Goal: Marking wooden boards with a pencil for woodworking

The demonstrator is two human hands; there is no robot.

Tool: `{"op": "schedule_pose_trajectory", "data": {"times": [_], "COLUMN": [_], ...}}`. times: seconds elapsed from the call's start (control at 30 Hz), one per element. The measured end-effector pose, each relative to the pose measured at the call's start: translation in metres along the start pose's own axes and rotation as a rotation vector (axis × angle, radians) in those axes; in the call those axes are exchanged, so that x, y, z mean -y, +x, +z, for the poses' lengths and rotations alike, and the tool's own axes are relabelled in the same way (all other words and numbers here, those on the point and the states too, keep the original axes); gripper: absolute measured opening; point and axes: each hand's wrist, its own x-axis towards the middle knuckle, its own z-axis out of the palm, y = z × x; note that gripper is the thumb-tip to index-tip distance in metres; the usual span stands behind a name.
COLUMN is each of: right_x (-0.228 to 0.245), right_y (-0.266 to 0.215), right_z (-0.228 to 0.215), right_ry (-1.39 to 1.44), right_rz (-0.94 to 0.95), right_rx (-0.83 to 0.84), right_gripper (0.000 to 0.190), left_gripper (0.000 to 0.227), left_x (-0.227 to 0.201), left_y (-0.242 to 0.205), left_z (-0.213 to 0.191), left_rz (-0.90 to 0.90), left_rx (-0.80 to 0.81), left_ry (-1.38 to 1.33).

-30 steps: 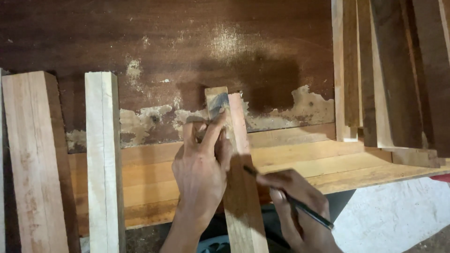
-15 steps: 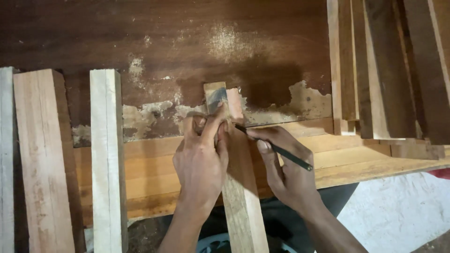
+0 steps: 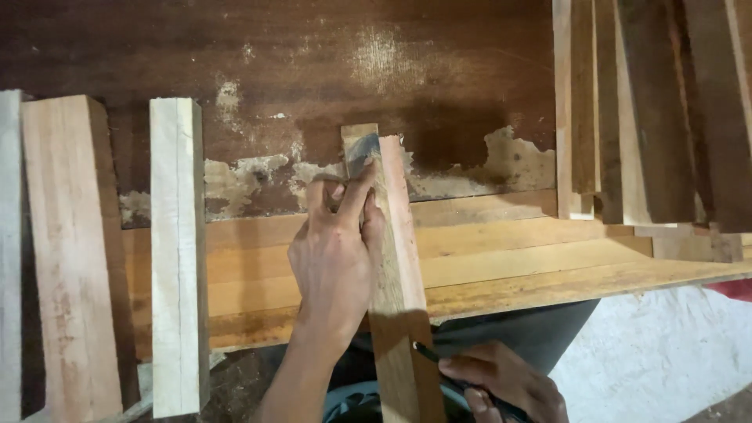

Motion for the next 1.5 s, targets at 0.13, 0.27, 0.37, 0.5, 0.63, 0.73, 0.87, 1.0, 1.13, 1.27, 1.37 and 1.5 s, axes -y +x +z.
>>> {"op": "schedule_pose_trajectory", "data": {"times": [0.13,0.27,0.37,0.5,0.63,0.73,0.87,1.0,1.13,1.27,1.37,1.5], "right_x": [0.03,0.038,0.022,0.021,0.013,0.016,0.018,0.016,0.014,0.016,0.01,0.009], "right_y": [0.01,0.025,0.038,0.049,0.06,0.067,0.078,0.086,0.091,0.093,0.091,0.091], "right_z": [0.007,0.008,0.015,0.027,0.034,0.038,0.04,0.042,0.048,0.052,0.051,0.051], "right_ry": [-0.304,-0.259,-0.269,-0.281,-0.275,-0.301,-0.397,-0.398,-0.409,-0.451,-0.461,-0.449], "right_rz": [-0.092,-0.07,-0.258,-0.279,-0.281,-0.303,-0.32,-0.299,-0.325,-0.343,-0.328,-0.343], "right_rx": [-0.185,-0.153,-0.118,-0.109,-0.044,0.002,0.007,0.021,0.038,-0.002,0.01,0.008], "right_gripper": [0.042,0.042,0.029,0.025,0.039,0.049,0.069,0.072,0.066,0.053,0.059,0.058], "left_gripper": [0.032,0.032,0.04,0.038,0.047,0.06,0.07,0.067,0.057,0.069,0.071,0.066], "left_x": [-0.003,-0.001,-0.004,-0.015,-0.021,-0.022,-0.02,-0.002,0.015,0.023,0.016,0.015], "left_y": [-0.003,-0.005,-0.006,-0.021,-0.038,-0.043,-0.041,-0.036,-0.033,-0.03,-0.027,-0.027], "left_z": [-0.001,0.001,-0.002,-0.018,-0.022,-0.027,-0.024,-0.021,-0.032,-0.037,-0.037,-0.037], "left_rz": [-0.002,0.012,0.016,-0.008,-0.054,-0.111,-0.165,-0.12,-0.11,-0.193,-0.112,-0.161], "left_rx": [0.014,0.038,0.036,0.052,0.093,0.131,0.127,0.087,0.001,0.104,0.026,0.137], "left_ry": [-0.011,0.11,0.033,0.03,-0.027,-0.043,-0.05,-0.004,0.116,0.207,0.244,0.247]}}
